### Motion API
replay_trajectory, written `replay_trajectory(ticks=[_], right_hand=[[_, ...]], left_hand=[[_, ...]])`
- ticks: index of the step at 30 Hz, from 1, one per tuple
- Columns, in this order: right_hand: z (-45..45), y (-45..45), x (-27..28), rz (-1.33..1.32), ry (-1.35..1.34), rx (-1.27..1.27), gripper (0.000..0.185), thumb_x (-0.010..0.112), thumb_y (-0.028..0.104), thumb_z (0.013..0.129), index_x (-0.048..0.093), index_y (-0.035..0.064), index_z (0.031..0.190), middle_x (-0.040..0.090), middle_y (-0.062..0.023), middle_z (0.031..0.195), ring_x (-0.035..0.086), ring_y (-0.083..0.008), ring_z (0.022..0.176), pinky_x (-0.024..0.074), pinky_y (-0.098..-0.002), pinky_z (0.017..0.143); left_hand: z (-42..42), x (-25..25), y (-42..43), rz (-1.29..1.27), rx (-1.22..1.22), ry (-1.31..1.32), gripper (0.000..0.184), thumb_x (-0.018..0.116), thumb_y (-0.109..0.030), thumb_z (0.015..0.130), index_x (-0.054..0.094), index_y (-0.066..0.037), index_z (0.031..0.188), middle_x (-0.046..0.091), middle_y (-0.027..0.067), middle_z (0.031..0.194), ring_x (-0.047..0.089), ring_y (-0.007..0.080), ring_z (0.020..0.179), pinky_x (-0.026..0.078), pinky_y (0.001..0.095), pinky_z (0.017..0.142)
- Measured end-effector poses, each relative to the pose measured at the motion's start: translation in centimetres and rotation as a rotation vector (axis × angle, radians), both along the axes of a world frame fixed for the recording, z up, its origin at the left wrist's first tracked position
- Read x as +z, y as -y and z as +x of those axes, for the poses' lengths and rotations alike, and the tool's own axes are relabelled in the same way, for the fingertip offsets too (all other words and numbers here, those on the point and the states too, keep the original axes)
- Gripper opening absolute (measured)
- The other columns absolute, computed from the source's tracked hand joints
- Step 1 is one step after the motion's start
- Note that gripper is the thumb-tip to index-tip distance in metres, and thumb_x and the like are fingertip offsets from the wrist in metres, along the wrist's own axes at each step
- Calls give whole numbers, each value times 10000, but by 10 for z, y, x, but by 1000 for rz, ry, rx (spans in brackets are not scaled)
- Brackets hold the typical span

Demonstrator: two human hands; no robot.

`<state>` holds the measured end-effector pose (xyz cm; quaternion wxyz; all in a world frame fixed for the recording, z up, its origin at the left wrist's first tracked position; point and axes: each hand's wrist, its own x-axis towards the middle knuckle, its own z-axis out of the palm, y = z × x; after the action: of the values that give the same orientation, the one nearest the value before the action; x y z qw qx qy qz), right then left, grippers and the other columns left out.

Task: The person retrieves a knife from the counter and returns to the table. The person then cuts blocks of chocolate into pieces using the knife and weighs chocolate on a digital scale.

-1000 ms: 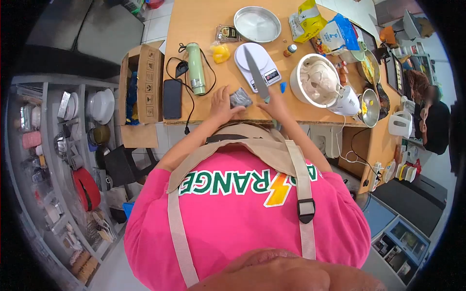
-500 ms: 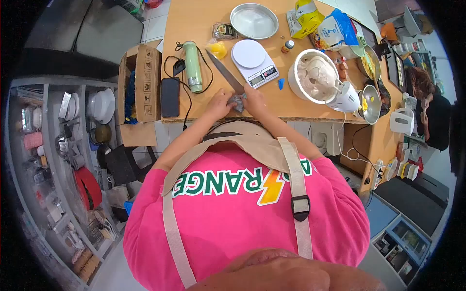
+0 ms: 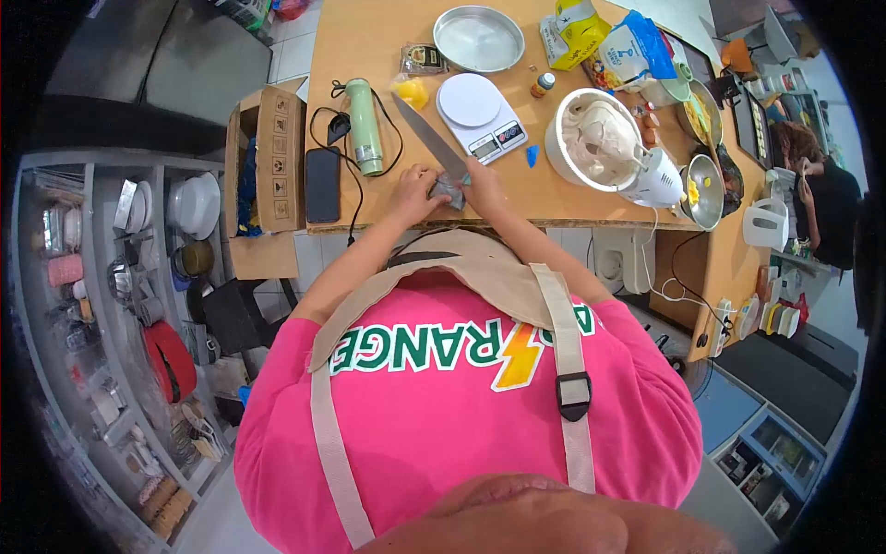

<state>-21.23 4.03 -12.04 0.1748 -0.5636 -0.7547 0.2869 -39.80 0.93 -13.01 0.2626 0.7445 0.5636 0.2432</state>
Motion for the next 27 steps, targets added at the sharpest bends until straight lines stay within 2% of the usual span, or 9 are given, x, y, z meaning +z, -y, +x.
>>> replay_trajectory(ticks=[3, 9, 11, 12, 14, 17, 20, 24, 27], right_hand=[[2, 0, -4, 90, 9, -16, 323, 696, 54, 723, 471, 38, 954, 625, -242, 836, 606, -458, 793, 473, -531, 667], [4, 5, -3, 36, -91, 19, 312, 655, 30, 729, 456, 22, 968, 604, -271, 874, 597, -455, 882, 479, -502, 688], [8, -6, -5, -281, -274, -4, 351, 675, 62, 811, 400, 36, 1029, 566, -184, 830, 610, -271, 683, 463, -390, 466], [10, -8, -6, -279, -275, -3, 351, 675, 62, 811, 400, 36, 1029, 566, -184, 830, 610, -271, 683, 463, -390, 466], [12, -11, -8, -270, -325, 129, 316, 653, 58, 848, 410, 37, 1049, 520, -121, 917, 576, -153, 755, 481, -303, 440], [10, -9, -15, -477, -581, -14, 347, 637, -14, 786, 450, -13, 1079, 570, -174, 961, 629, -258, 835, 539, -349, 559], [6, -3, -21, -448, -736, -103, 310, 619, -33, 806, 446, -15, 1062, 545, -117, 973, 604, -180, 848, 535, -283, 485], [5, -4, -20, -476, -753, -139, 315, 642, 1, 803, 448, -9, 1050, 560, -154, 960, 608, -231, 846, 537, -339, 577], [10, -9, -33, -240, -489, -3, 325, 664, 36, 797, 450, -2, 1040, 564, -187, 954, 604, -295, 880, 510, -394, 701]], left_hand=[[0, -4, 2, -13, 14, -32, 539, 775, -342, 737, 599, -75, 1170, 553, 130, 1089, 512, 329, 1045, 426, 406, 903], [-3, -7, 2, -19, -15, -57, 563, 748, -384, 754, 583, -122, 1224, 540, 143, 1136, 500, 343, 1082, 412, 422, 932], [-1, -2, 5, -29, -6, -46, 557, 741, -386, 758, 582, -144, 1234, 537, 149, 1139, 499, 346, 1082, 409, 430, 936], [0, -1, 4, -31, 2, -37, 553, 735, -387, 761, 580, -166, 1244, 535, 155, 1142, 499, 350, 1081, 405, 437, 940], [2, 2, 2, -51, 21, -47, 522, 740, -384, 754, 602, -190, 1218, 532, 140, 1165, 492, 339, 1098, 405, 427, 948], [5, -8, 4, 19, 25, -38, 480, 755, -351, 740, 630, -208, 1180, 523, 125, 1195, 478, 332, 1119, 403, 417, 959], [5, -9, 2, 113, -20, -23, 451, 769, -291, 729, 642, -184, 1148, 511, 125, 1196, 469, 336, 1122, 398, 417, 961], [4, -13, -3, 54, -87, 2, 401, 775, -240, 723, 646, -118, 1082, 505, 137, 1117, 482, 334, 1074, 419, 415, 922], [6, -14, -9, -133, -120, 88, 381, 784, -226, 707, 640, -78, 1028, 490, 150, 1027, 504, 334, 1000, 445, 409, 861]])
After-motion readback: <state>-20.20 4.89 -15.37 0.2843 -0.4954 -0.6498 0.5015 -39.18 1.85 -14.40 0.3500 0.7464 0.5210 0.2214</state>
